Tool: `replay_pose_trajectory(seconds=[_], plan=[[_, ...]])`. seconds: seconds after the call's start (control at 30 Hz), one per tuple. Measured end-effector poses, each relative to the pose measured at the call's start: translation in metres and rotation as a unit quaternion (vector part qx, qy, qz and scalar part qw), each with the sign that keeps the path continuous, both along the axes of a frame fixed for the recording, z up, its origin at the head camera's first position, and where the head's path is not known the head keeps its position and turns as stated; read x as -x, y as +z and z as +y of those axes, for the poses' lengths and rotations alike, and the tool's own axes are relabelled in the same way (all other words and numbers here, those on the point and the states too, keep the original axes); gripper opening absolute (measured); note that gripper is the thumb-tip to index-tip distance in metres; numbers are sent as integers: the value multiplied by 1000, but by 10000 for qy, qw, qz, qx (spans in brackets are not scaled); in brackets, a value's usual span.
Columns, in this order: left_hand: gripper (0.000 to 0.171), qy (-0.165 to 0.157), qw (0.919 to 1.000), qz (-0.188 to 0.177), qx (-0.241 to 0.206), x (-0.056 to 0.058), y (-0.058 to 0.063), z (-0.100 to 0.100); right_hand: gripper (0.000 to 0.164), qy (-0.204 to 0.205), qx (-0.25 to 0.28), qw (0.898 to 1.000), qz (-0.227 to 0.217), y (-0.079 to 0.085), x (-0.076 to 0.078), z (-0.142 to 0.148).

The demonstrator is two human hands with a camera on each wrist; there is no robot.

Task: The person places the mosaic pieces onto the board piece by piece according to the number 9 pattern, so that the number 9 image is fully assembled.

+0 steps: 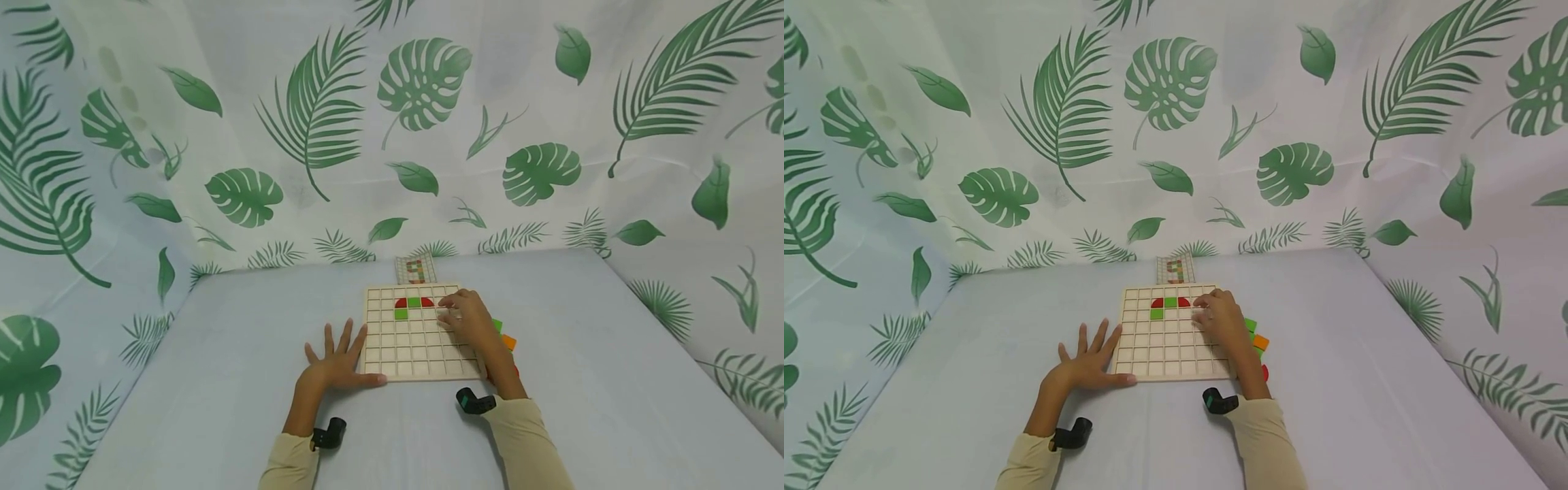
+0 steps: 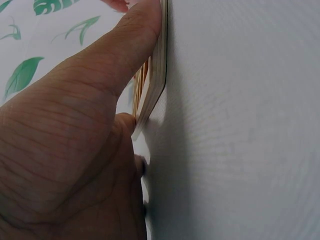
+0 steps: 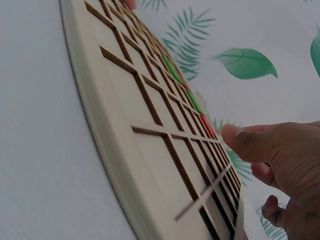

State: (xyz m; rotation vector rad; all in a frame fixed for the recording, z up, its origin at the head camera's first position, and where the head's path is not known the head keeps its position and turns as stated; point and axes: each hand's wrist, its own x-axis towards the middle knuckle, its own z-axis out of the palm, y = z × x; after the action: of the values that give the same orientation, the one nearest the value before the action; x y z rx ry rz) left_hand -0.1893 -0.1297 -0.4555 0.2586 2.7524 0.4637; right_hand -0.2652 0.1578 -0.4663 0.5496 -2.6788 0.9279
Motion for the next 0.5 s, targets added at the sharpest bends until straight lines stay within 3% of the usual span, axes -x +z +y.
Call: replay_pose_trajectory(seconds=[0.5], plan=[[111,21,10000,-23,-31,1,-2,1,22,-599,110,9970,-469,1,-3,38]])
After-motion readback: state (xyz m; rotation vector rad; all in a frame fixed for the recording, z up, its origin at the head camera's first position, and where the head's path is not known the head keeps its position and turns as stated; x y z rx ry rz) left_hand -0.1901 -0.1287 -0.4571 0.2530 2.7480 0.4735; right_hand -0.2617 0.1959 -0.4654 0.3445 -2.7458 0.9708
